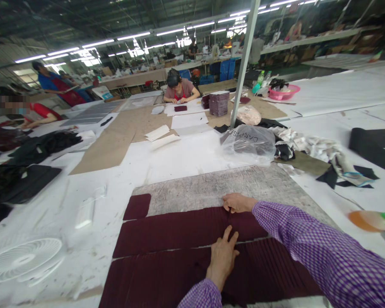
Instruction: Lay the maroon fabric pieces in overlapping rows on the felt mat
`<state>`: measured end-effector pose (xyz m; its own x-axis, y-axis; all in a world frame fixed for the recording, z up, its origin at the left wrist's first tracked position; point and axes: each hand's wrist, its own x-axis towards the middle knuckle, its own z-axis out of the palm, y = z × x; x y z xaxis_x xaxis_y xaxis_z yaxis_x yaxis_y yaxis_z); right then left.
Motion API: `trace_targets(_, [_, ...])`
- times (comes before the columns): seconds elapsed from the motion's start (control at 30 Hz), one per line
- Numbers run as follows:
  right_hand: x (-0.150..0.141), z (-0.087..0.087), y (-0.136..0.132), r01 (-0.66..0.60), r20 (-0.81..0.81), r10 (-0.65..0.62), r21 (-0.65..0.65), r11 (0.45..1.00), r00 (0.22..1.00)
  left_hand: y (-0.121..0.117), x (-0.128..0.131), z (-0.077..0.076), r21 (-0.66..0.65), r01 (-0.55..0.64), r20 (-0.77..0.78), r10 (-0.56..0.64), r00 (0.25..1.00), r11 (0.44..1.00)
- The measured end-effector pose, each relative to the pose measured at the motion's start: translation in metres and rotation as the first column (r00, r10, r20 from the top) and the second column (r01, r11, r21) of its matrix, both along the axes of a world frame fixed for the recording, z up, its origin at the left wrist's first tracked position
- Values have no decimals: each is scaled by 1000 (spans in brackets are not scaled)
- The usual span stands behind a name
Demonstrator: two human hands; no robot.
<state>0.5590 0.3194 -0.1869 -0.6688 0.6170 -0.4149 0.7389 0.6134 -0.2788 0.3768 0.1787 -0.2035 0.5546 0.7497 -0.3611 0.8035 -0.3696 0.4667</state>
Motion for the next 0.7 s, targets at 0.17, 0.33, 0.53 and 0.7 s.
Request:
trace_targets(0.17, [13,3,0,44,-7,-44,-18,999,999,0,-1,1,-5,3,-6,-3,1000,1000])
trace_targets(0.33, [45,3,3,143,76,-137,-83,986,988,0,0,3,-13,7,-9,-7,1000,1000])
trace_targets(0.53, [71,-1,-8,253,153,-233,-124,960,960,0,0,2,-5,3,4,-3,1000,1000])
trace_targets(0.7, [70,-5,-19,338,181,-314,-120,934,932,-3,1,2,5,-36,-1,36,999,999])
